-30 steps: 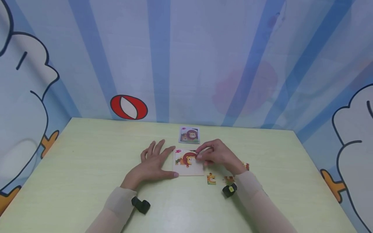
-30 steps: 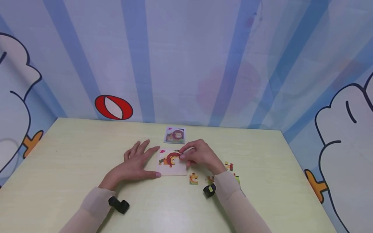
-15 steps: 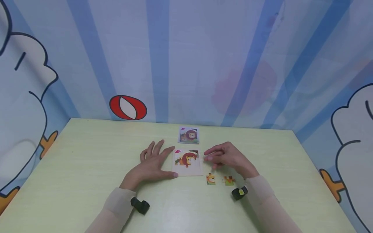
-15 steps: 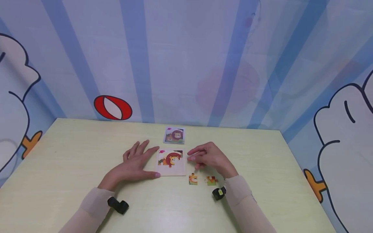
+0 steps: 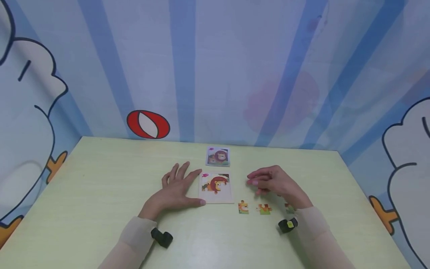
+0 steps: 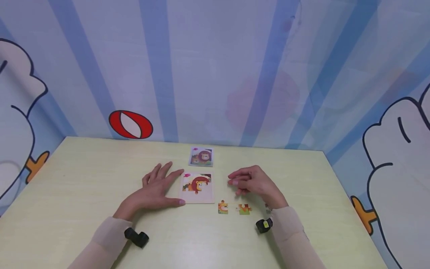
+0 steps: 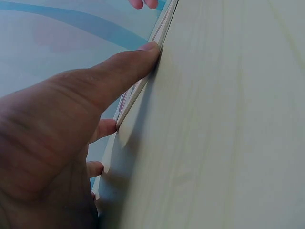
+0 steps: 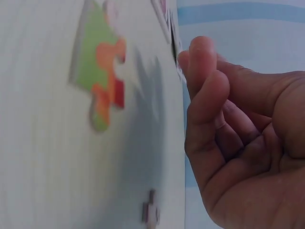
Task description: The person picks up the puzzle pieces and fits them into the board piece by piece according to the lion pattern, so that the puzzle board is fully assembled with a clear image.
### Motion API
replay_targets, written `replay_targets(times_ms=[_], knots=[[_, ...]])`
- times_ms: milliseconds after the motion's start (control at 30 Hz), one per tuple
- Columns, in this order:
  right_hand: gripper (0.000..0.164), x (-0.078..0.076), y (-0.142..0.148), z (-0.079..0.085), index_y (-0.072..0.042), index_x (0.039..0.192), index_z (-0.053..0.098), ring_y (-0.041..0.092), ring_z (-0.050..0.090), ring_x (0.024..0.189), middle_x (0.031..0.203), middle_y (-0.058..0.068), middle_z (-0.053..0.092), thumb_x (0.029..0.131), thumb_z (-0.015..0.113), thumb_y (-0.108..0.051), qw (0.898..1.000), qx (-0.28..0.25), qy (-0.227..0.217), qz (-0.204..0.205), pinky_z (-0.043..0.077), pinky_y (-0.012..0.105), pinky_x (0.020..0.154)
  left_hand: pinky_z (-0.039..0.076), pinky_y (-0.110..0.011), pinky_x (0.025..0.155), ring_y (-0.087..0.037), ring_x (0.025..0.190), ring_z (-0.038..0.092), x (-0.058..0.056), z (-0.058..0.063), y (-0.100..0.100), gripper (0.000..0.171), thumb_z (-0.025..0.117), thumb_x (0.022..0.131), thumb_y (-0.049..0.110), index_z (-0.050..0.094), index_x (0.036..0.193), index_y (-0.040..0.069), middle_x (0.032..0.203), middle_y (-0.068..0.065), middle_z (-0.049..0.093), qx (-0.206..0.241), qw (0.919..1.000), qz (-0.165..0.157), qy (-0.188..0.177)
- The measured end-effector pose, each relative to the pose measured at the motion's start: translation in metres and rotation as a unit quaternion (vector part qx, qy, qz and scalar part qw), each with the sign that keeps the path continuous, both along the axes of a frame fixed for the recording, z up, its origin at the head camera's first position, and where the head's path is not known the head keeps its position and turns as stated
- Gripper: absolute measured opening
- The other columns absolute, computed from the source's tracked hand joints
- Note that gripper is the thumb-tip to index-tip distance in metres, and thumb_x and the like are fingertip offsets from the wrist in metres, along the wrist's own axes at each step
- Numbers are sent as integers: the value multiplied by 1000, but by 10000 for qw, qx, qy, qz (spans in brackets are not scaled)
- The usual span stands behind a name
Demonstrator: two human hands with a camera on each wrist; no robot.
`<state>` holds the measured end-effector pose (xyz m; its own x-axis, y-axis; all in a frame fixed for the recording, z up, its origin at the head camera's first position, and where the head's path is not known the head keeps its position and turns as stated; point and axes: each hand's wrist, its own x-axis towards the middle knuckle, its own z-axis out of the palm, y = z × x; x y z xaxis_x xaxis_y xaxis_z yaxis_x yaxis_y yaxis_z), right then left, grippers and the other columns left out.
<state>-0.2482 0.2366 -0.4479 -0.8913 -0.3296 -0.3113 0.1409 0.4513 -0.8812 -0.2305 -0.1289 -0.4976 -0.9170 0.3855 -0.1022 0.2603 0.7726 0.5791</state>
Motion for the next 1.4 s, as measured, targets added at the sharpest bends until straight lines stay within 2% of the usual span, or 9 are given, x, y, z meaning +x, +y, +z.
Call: replay_targets(times_ms=[300, 433, 667, 900, 1167, 1400], knots=[[34, 11, 29, -3, -5, 136, 72, 17, 74, 77, 125, 13, 81, 103, 73, -15, 9984, 330, -27, -465, 56, 27, 69, 2, -72, 128, -45, 168, -6, 0, 2, 3, 104, 83, 82, 61, 34, 169, 32, 183, -11, 5, 67, 10000, -16, -62], [38, 16, 47, -6, -3, 138, 69, 18, 74, 78, 132, 14, 78, 103, 73, -18, 9982, 310, 39, -505, 56, 28, 69, 1, -72, 128, -45, 168, -7, 0, 2, 2, 103, 83, 83, 60, 34, 169, 32, 183, -12, 5, 68, 10000, -10, -70], [39, 25, 70, -10, 2, 138, 68, 19, 75, 78, 130, 17, 78, 104, 72, -16, 9976, 176, 102, -662, 63, 32, 76, 1, -73, 128, -47, 168, -6, 0, 4, 1, 105, 84, 82, 60, 35, 169, 30, 183, -14, 6, 16, 10000, -36, -69], [38, 27, 86, -8, 2, 138, 68, 20, 76, 77, 126, 14, 79, 104, 71, -15, 9962, 278, 227, -791, 62, 30, 78, 2, -74, 127, -47, 168, -5, 1, 4, 1, 103, 83, 83, 62, 35, 169, 31, 183, -13, 6, 62, 10000, -39, -43], [39, 29, 89, -9, 1, 136, 70, 16, 73, 75, 109, 8, 81, 102, 73, -17, 9909, 875, 302, -976, 57, 27, 76, 4, -75, 126, -49, 167, -3, 0, 0, -1, 104, 83, 82, 62, 35, 169, 30, 182, -15, 8, -10, 10000, -67, 39], [46, 31, 89, -11, -7, 130, 74, 19, 63, 98, 120, 13, 68, 93, 85, -31, 9789, 1815, 580, -731, 54, 32, 79, 4, -76, 126, -51, 166, -3, 4, 10, -1, 104, 83, 83, 60, 35, 168, 27, 182, -18, 8, 1, 10000, -82, -56]])
